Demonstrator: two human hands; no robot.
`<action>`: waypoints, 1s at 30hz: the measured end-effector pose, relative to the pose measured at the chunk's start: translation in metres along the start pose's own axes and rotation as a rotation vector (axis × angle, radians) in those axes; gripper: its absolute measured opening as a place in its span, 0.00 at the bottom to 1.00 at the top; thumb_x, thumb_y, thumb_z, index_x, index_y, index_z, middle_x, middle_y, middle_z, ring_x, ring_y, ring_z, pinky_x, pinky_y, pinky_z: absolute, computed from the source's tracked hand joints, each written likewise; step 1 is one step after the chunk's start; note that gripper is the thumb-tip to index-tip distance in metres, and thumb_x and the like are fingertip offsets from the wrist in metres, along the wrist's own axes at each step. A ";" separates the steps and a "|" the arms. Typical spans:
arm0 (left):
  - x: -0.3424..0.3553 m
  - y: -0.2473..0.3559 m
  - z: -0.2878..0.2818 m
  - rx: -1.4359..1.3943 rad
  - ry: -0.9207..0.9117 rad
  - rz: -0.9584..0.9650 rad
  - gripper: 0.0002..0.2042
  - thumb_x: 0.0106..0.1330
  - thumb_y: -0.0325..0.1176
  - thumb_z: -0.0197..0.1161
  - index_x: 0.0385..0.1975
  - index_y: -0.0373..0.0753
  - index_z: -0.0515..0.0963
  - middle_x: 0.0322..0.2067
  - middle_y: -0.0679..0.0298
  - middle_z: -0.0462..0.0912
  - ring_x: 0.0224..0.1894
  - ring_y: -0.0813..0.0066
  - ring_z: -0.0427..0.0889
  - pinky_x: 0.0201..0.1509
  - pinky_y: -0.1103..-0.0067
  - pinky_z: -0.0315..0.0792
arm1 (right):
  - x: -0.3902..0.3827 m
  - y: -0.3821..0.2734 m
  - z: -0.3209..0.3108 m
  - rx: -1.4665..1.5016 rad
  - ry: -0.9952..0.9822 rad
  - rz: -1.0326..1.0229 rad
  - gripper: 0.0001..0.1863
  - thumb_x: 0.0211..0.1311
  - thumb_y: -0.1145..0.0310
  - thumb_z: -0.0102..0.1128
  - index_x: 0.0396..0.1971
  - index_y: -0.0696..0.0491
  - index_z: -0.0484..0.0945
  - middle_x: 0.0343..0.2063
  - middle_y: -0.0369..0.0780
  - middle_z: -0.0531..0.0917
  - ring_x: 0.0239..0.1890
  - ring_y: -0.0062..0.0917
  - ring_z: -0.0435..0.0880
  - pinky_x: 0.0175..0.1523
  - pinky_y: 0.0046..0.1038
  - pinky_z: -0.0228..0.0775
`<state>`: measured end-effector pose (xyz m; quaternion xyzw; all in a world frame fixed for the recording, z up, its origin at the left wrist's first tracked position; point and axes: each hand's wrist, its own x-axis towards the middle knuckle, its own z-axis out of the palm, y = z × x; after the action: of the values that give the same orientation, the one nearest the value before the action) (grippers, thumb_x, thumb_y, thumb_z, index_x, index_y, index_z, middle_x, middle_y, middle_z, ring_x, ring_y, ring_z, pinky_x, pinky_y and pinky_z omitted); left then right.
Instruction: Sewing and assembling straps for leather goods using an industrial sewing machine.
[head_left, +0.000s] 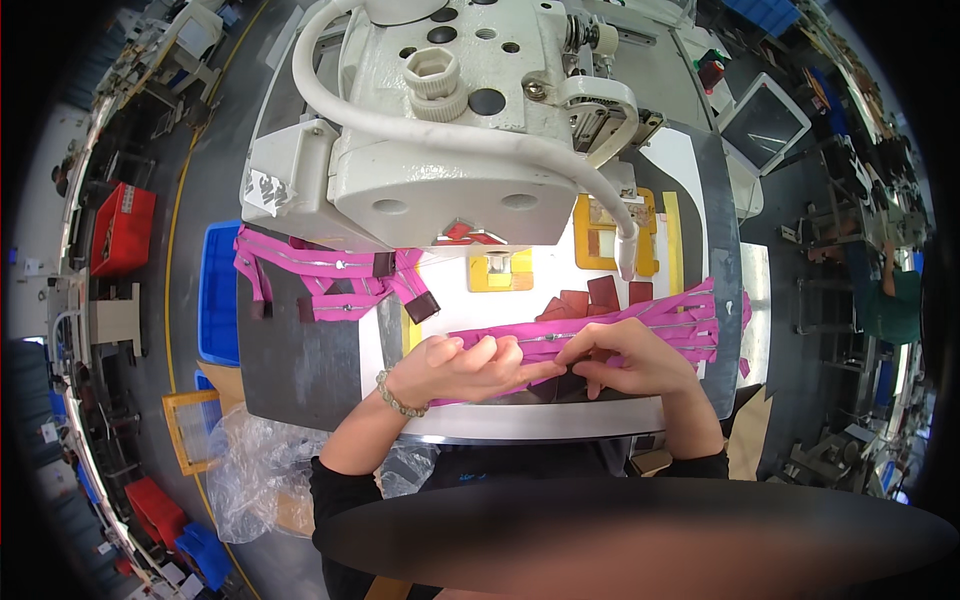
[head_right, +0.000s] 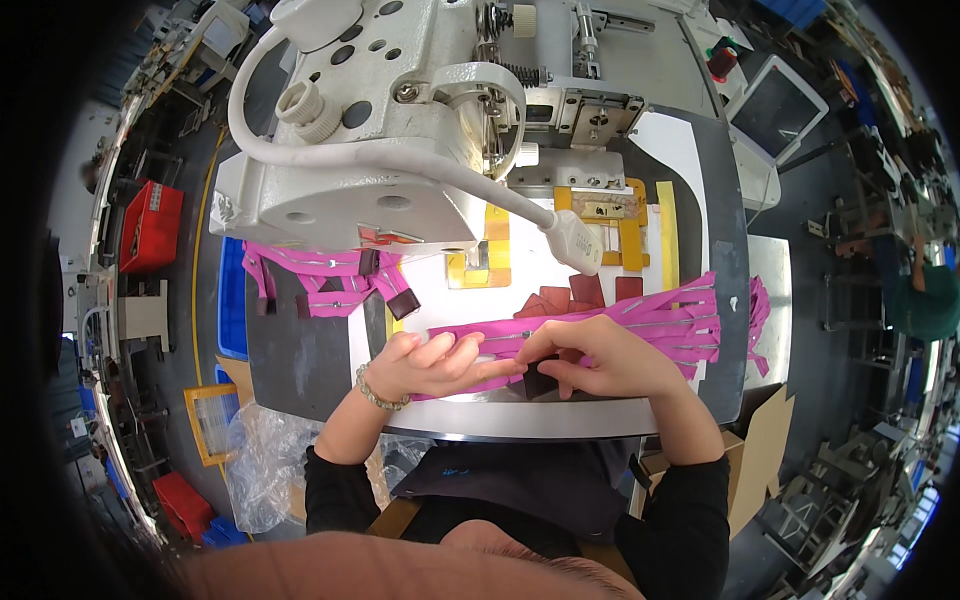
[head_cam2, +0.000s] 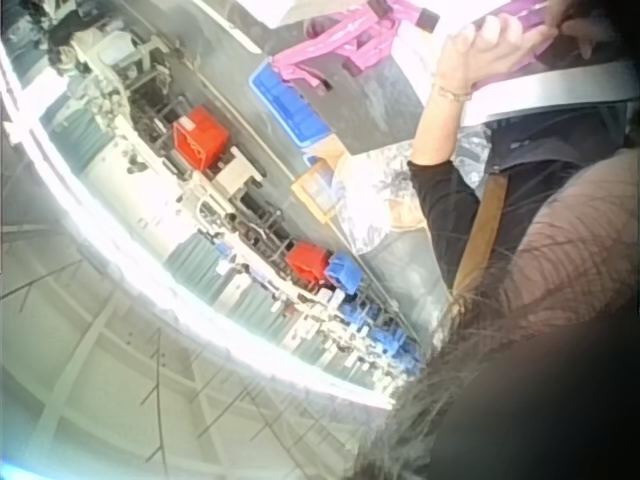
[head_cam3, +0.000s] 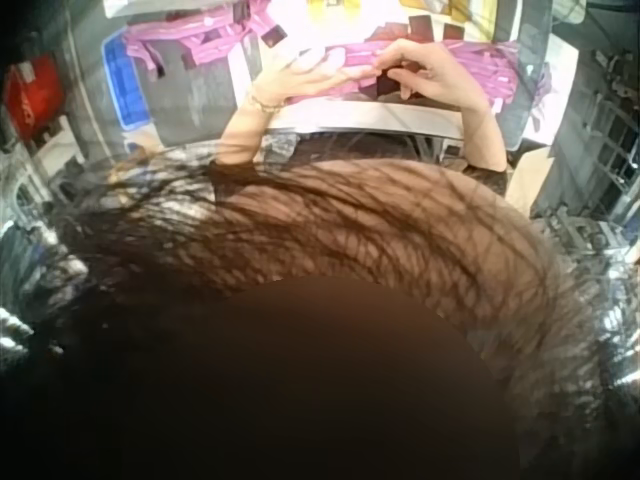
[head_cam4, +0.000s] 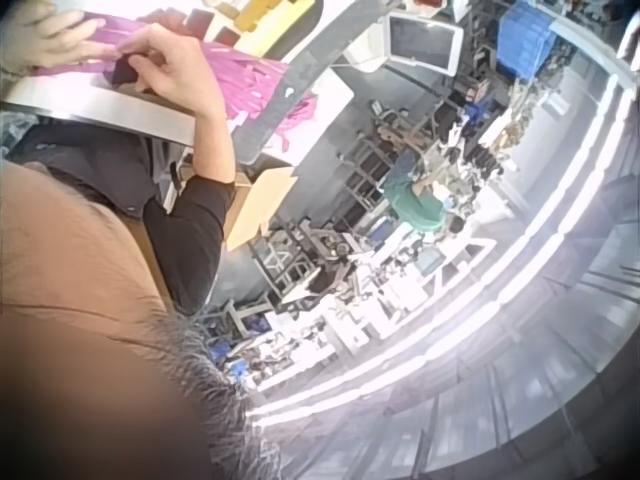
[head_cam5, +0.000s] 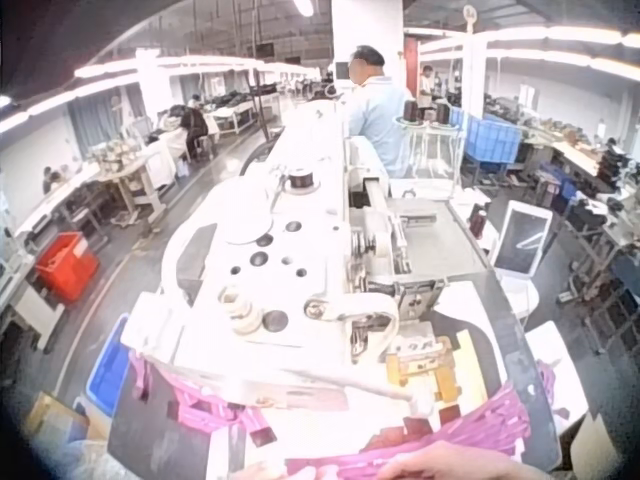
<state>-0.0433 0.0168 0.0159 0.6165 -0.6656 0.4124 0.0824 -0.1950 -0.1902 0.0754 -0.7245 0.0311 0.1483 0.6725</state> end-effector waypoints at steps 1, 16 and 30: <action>0.001 0.001 -0.001 0.005 -0.010 -0.009 0.29 0.59 0.67 0.53 0.62 0.74 0.65 0.38 0.80 0.68 0.38 0.83 0.61 0.39 0.80 0.54 | 0.000 -0.001 0.001 0.001 0.000 0.001 0.12 0.60 0.82 0.53 0.44 0.58 0.76 0.36 0.38 0.82 0.26 0.17 0.81 0.30 0.18 0.74; 0.001 -0.007 -0.005 0.022 0.008 0.090 0.26 0.61 0.64 0.53 0.61 0.75 0.66 0.37 0.81 0.66 0.35 0.83 0.58 0.34 0.83 0.51 | 0.002 0.001 -0.001 0.011 0.000 -0.011 0.07 0.59 0.81 0.55 0.38 0.59 0.75 0.30 0.37 0.81 0.23 0.18 0.82 0.30 0.18 0.74; -0.002 -0.003 -0.005 -0.009 -0.009 0.026 0.22 0.60 0.61 0.58 0.55 0.72 0.72 0.35 0.82 0.65 0.35 0.84 0.58 0.36 0.83 0.52 | 0.002 0.013 -0.005 -0.028 -0.008 -0.033 0.07 0.57 0.80 0.57 0.36 0.59 0.74 0.27 0.37 0.81 0.22 0.19 0.83 0.27 0.17 0.73</action>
<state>-0.0421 0.0213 0.0192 0.6094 -0.6757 0.4077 0.0766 -0.1956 -0.1964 0.0629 -0.7336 0.0146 0.1405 0.6647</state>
